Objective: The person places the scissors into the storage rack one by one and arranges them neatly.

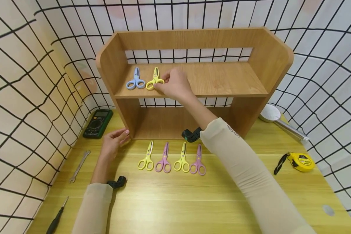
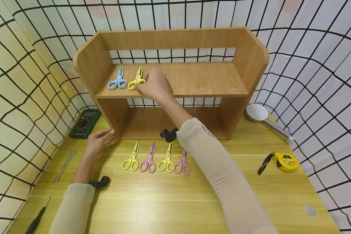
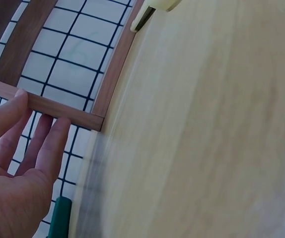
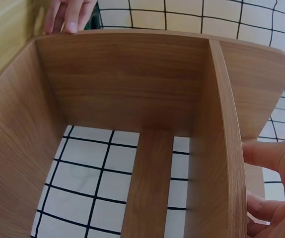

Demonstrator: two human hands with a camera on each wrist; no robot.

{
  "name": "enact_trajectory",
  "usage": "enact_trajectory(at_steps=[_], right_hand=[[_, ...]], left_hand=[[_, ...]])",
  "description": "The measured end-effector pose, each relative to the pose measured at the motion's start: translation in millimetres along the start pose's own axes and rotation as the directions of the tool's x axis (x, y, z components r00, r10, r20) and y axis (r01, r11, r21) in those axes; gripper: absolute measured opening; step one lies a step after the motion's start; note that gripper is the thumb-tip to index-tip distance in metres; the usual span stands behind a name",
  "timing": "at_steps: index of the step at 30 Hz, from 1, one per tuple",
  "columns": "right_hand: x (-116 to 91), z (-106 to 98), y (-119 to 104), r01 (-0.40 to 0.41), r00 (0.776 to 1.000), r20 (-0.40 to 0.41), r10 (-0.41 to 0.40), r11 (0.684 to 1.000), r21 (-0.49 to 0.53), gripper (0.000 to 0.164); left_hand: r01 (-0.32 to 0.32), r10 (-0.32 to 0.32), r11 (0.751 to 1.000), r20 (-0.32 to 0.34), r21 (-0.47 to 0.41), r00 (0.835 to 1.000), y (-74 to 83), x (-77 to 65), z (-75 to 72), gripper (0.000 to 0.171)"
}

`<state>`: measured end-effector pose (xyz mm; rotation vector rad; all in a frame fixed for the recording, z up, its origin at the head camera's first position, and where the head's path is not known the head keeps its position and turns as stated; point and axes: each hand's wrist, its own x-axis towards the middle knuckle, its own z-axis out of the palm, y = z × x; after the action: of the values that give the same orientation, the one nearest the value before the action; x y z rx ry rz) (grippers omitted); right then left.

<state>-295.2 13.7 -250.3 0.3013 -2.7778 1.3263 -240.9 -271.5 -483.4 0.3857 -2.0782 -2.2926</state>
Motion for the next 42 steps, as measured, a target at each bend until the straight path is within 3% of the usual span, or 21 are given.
enact_trajectory(at_steps=[8, 13, 19, 24, 31, 38, 42], right_hand=[[-11, -7, 7, 0.034, 0.999, -0.006, -0.034, 0.999, -0.033, 0.041], [-32, -24, 20, 0.069, 0.996, -0.052, -0.069, 0.998, 0.003, 0.045], [-74, -50, 54, 0.136, 0.987, -0.098, -0.129, 0.989, 0.065, 0.038], [-108, -58, 92, 0.136, 0.990, -0.038, -0.134, 0.989, 0.056, 0.036], [-144, -46, 145, 0.063, 0.997, 0.047, -0.064, 0.998, 0.025, 0.037], [-174, -14, 197, 0.025, 0.998, 0.057, -0.028, 0.999, 0.042, 0.039], [-189, 5, 222, -0.041, 0.995, 0.097, 0.035, 0.997, 0.061, 0.045]], left_hand=[[0.010, -0.010, 0.999, 0.009, -0.047, 1.000, -3.4, 0.7, 4.1, 0.013], [0.036, -0.035, 0.998, 0.023, -0.058, 0.999, 0.2, -3.3, 0.7, 0.009], [0.049, -0.049, 0.999, 0.007, -0.024, 0.999, 0.3, -6.0, -3.7, 0.021], [0.046, -0.046, 0.999, -0.003, -0.019, 0.999, 1.2, -4.8, -7.0, 0.022], [0.044, -0.043, 0.998, 0.004, -0.039, 0.999, 3.9, -3.4, -7.9, 0.018], [0.030, -0.030, 0.999, 0.015, -0.024, 0.999, 4.3, -2.6, -4.7, 0.024], [0.029, -0.029, 0.999, 0.013, -0.015, 0.999, 3.3, -0.7, -1.8, 0.021]])
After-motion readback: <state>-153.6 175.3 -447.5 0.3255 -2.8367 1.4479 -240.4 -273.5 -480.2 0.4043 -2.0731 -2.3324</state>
